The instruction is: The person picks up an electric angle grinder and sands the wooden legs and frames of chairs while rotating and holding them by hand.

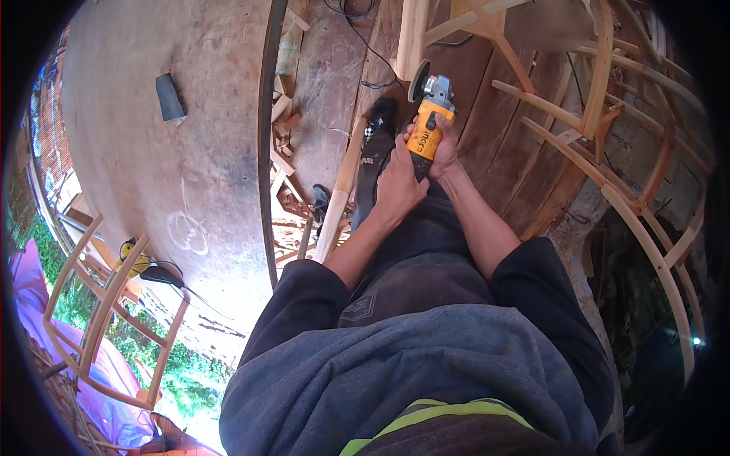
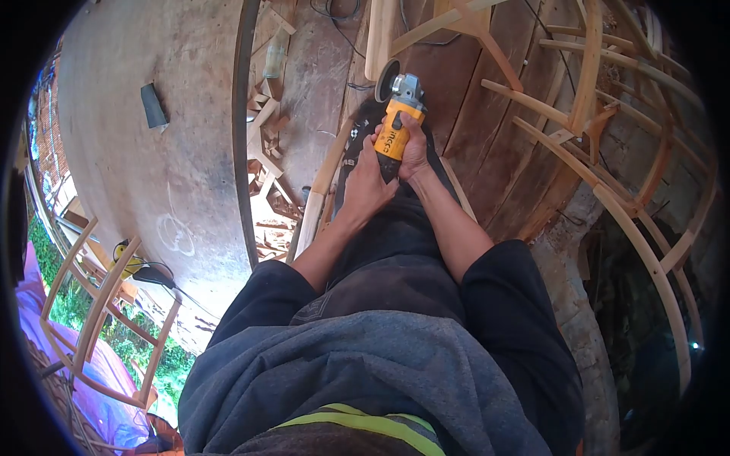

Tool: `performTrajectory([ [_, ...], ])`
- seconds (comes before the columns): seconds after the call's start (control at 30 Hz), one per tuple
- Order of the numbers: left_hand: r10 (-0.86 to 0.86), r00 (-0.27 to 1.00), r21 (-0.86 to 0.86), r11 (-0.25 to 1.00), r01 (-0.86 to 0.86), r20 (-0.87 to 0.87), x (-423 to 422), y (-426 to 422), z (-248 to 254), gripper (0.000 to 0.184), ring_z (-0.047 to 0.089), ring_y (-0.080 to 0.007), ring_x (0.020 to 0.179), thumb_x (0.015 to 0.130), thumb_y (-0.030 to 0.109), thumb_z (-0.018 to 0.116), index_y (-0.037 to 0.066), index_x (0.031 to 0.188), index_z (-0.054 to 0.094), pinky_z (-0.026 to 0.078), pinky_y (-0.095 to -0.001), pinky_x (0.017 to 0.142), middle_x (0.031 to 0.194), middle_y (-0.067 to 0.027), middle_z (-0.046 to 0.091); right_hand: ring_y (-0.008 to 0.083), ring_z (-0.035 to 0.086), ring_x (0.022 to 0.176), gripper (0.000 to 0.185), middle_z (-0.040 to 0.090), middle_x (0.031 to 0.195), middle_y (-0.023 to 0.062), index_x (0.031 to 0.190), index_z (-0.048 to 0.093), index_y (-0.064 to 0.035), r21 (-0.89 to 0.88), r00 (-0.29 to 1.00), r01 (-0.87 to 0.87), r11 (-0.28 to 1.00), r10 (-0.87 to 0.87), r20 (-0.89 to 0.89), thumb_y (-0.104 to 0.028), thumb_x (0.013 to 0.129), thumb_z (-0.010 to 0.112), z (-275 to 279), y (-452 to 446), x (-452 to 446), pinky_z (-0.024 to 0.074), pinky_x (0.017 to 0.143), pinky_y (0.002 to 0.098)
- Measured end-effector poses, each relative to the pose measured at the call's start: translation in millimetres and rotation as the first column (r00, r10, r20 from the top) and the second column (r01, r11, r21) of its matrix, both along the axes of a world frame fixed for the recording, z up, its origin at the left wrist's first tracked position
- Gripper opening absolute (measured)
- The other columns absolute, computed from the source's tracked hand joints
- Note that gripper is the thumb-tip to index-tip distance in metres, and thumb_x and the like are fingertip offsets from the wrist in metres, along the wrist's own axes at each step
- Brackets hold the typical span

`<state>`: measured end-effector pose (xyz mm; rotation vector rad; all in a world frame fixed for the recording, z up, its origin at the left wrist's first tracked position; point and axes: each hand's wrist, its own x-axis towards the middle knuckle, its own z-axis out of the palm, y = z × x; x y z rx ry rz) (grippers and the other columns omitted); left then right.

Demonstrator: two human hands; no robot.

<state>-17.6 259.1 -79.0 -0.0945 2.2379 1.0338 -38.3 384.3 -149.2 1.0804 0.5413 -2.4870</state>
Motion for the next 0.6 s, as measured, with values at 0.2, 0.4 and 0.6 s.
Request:
performTrajectory([
  [0.2,0.096,0.988,0.119,0.987,-0.11,0.118,-18.3,-6.5,1.9,0.094,0.06,-0.046,0.113,0.067,0.015,0.077,0.001,0.146,0.027,0.052,-0.0499,0.095,0.125,-0.0297,0.058,0.0213,0.068,0.077,0.047,0.067,0.085,0.0102,0.105,0.057,-0.0061,0.16,0.997,-0.076,0.984,0.071,0.035,-0.047,0.087,0.072,6.1,-1.9,-12.0,0.0588,0.077,0.0355],
  [0.4,0.125,0.972,0.2,0.966,-0.165,0.2,-8.5,-17.3,-2.3,0.096,0.06,-0.043,0.118,0.064,0.019,0.078,0.003,0.147,0.033,0.049,-0.0459,0.101,0.128,-0.0273,0.059,0.0168,0.068,0.072,0.04,0.066,0.084,0.0077,0.11,0.061,-0.0044,0.321,0.994,-0.11,0.941,0.104,0.037,-0.035,0.088,0.074,15.1,-16.0,-5.9,0.0574,0.068,0.0304],
  [0.6,0.132,0.969,0.32,0.927,-0.195,0.21,-19.0,-36.9,-25.8,0.098,0.064,-0.0395,0.112,0.06,0.024,0.08,0.003,0.146,0.035,0.051,-0.0434,0.096,0.119,-0.0244,0.065,0.0153,0.067,0.073,0.039,0.066,0.086,0.0053,0.112,0.063,-0.0065,0.57,0.983,-0.172,0.803,0.181,0.042,-0.032,0.086,0.077,40.2,-39.6,-38.9,0.0559,0.07,0.0294],
])
